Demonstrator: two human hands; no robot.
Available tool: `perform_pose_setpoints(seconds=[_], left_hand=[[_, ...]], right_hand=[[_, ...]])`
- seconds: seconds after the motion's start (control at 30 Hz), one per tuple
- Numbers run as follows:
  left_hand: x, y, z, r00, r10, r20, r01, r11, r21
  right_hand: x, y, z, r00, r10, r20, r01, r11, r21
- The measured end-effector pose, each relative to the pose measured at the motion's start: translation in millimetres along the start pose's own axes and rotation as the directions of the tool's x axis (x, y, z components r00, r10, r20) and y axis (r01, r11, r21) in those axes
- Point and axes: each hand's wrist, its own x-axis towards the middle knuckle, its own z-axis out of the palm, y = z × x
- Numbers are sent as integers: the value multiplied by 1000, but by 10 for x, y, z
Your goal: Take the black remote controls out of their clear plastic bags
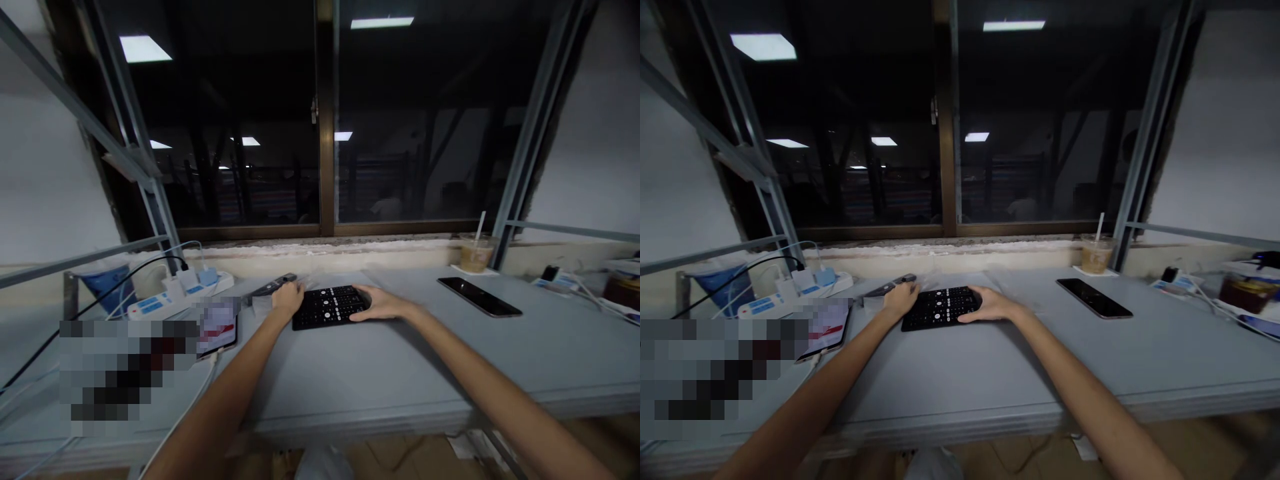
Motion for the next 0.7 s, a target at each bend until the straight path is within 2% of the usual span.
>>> perform_pose_setpoints(seconds=[0.33, 0.7], left_hand=[[27, -23, 41, 999, 40, 13, -40, 999, -8], [32, -43, 70, 993, 117, 22, -116, 992, -42]], right_hand=[[-42, -114, -9, 998, 54, 28, -53, 998, -16], [23, 68, 5, 998, -54, -36, 51, 994, -99]])
